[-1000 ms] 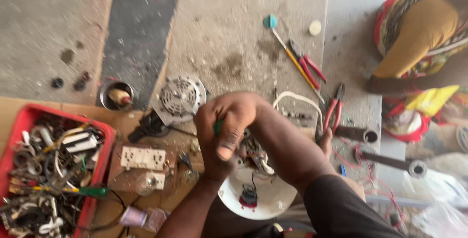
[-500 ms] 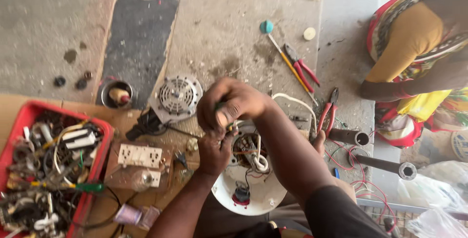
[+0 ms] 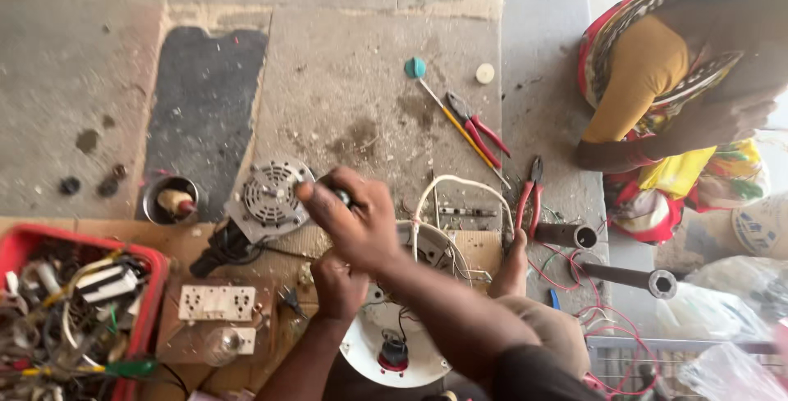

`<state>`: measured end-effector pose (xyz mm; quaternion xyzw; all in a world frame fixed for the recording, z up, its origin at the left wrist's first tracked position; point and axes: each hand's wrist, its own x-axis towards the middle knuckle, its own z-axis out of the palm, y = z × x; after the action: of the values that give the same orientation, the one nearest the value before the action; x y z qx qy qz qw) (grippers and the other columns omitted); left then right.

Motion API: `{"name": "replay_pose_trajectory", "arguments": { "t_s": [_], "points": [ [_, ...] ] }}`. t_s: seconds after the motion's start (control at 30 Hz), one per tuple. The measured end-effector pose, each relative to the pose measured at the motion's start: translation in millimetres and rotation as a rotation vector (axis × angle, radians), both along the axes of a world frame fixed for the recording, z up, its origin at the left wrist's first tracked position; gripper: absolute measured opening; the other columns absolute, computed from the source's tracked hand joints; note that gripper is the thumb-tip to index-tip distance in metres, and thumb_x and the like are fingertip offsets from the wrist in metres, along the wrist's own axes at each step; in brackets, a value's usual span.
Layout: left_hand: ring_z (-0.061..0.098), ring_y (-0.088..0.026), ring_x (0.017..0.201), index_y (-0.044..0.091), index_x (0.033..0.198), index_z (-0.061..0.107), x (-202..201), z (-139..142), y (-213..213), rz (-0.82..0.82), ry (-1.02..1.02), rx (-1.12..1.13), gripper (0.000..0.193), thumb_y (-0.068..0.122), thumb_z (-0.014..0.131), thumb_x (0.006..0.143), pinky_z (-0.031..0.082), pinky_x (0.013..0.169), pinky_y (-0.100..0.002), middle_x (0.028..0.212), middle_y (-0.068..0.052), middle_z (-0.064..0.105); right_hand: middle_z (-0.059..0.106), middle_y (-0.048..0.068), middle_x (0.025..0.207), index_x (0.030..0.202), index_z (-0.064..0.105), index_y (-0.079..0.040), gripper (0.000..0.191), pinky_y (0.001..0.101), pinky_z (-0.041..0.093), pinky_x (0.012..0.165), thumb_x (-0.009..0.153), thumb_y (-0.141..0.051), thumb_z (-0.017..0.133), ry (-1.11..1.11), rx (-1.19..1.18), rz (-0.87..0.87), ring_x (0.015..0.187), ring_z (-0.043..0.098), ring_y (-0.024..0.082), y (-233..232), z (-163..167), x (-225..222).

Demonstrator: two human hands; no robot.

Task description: The person is repairing a ceiling fan motor. They use a screwdriver to tighten screws on the motor housing and pliers to strip and connect wires. The person adjusts the internal wiring and secures components within the white plastic housing.

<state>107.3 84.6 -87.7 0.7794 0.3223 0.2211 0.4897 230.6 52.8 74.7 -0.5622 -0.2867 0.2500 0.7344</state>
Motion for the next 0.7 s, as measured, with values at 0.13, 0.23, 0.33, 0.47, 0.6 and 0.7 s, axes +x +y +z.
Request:
{"name": "replay_pose_trajectory", "arguments": {
  "t_s": [0.13,0.23,0.33,0.47,0.6,0.7],
  "points": [
    [0.075,-0.02,0.084,0.002,0.104,0.076,-1.5,-3.8,-1.0,-0.063,-0.162,0.266,0.016,0.009,0.07,0.092,0.057,0.079,-0.042,0.093,-0.009,0.077,0.067,0.009,0.074,0.085,0.069,-0.002,0.034,0.0367,0.053,0.073,0.1,-0.033,0.071,0.234,0.345,0.971,0.079,0.067,0.02,15.6,-7.2,67.2],
    [0.071,-0.022,0.089,0.005,0.101,0.07,-11.1,-17.9,0.3,-0.089,-0.085,0.62,0.009,0.01,0.069,0.094,0.051,0.089,-0.052,0.096,-0.009,0.074,0.069,0.013,0.086,0.092,0.07,-0.001,0.04,0.0374,0.057,0.079,0.1,-0.04,0.063,0.171,0.429,1.567,0.085,0.071,0.02,43.3,-11.7,78.7],
    [0.072,-0.021,0.086,0.005,0.099,0.071,-15.3,-33.9,6.2,-0.077,-0.096,0.615,0.009,0.012,0.071,0.093,0.052,0.086,-0.049,0.093,-0.008,0.075,0.067,0.007,0.072,0.08,0.07,-0.006,0.04,0.0317,0.053,0.063,0.1,-0.04,0.066,0.123,0.227,1.57,0.064,0.064,0.016,43.5,-17.6,53.5],
    [0.072,-0.02,0.083,0.005,0.097,0.072,-14.4,-37.7,10.1,-0.033,-0.125,0.399,0.01,0.014,0.074,0.092,0.054,0.082,-0.045,0.091,-0.007,0.075,0.065,0.003,0.074,0.083,0.066,-0.006,0.035,0.0259,0.052,0.059,0.102,-0.035,0.069,-0.113,0.234,0.702,0.062,0.063,0.012,2.6,-27.9,23.8],
    [0.073,-0.019,0.08,0.006,0.094,0.073,-9.4,-26.9,8.4,-0.043,-0.123,0.331,0.012,0.017,0.077,0.091,0.055,0.078,-0.041,0.088,-0.007,0.076,0.06,0.002,0.068,0.078,0.065,-0.007,0.032,0.0277,0.052,0.056,0.096,-0.032,0.073,-0.135,0.036,0.664,0.062,0.06,0.012,-11.4,-16.5,26.9],
    [0.074,-0.018,0.077,0.006,0.092,0.074,-10.8,-19.4,2.8,-0.057,-0.115,0.248,0.013,0.018,0.08,0.091,0.056,0.075,-0.038,0.086,-0.006,0.077,0.057,0.005,0.064,0.075,0.063,-0.005,0.038,0.0303,0.046,0.057,0.097,-0.032,0.078,-0.319,0.13,0.719,0.059,0.057,0.013,-13.5,5.0,31.6]
  ]
}}
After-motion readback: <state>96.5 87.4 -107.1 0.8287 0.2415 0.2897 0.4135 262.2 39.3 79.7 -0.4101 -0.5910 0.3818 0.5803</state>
